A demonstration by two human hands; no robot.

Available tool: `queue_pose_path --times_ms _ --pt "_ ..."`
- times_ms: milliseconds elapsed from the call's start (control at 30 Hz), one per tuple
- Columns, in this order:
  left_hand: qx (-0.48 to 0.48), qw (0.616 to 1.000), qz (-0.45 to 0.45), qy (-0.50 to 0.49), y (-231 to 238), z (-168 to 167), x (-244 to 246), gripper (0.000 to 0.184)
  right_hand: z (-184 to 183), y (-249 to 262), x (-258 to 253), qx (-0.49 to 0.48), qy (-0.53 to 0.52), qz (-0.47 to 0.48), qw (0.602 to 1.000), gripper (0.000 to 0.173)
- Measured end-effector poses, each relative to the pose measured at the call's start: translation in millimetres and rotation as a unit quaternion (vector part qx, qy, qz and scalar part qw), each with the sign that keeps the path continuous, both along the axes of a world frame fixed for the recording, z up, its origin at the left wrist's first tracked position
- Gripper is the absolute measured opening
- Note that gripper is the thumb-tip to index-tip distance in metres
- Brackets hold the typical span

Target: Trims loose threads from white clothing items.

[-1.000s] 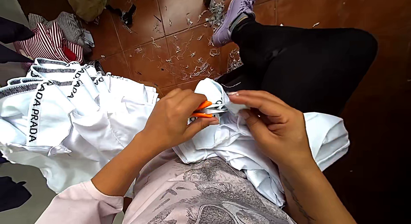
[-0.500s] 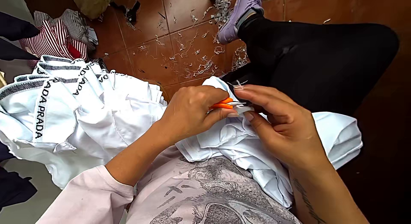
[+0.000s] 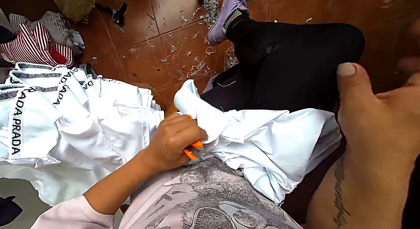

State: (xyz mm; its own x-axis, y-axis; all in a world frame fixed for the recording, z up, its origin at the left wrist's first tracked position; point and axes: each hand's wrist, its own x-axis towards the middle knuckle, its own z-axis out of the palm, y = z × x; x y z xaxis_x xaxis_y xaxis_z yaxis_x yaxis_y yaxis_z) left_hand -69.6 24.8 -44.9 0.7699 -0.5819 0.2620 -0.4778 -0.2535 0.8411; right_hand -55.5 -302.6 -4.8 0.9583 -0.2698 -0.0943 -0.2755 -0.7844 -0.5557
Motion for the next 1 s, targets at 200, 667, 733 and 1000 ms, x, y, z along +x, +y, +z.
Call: queue_pose_path --times_ms 200,667,733,1000 --pt "0.006 0.999 0.015 -0.042 10.3 10.3 -12.4 0.008 7.7 75.7 -37.7 0.134 0.062 0.214 0.966 0.056" --pt "0.039 0.987 0.149 -0.035 -10.0 -7.9 -7.2 0.007 -4.6 103.9 -67.4 0.163 0.043 0.104 0.98 0.025" --pt "0.045 0.987 0.149 -0.028 -9.9 -10.0 -5.9 0.006 -5.3 102.3 -66.3 0.189 -0.006 0.095 0.977 0.013" --pt "0.039 0.998 0.004 0.048 -1.8 -1.0 8.9 0.02 -16.1 104.4 -65.0 0.332 -0.152 0.11 0.925 0.014"
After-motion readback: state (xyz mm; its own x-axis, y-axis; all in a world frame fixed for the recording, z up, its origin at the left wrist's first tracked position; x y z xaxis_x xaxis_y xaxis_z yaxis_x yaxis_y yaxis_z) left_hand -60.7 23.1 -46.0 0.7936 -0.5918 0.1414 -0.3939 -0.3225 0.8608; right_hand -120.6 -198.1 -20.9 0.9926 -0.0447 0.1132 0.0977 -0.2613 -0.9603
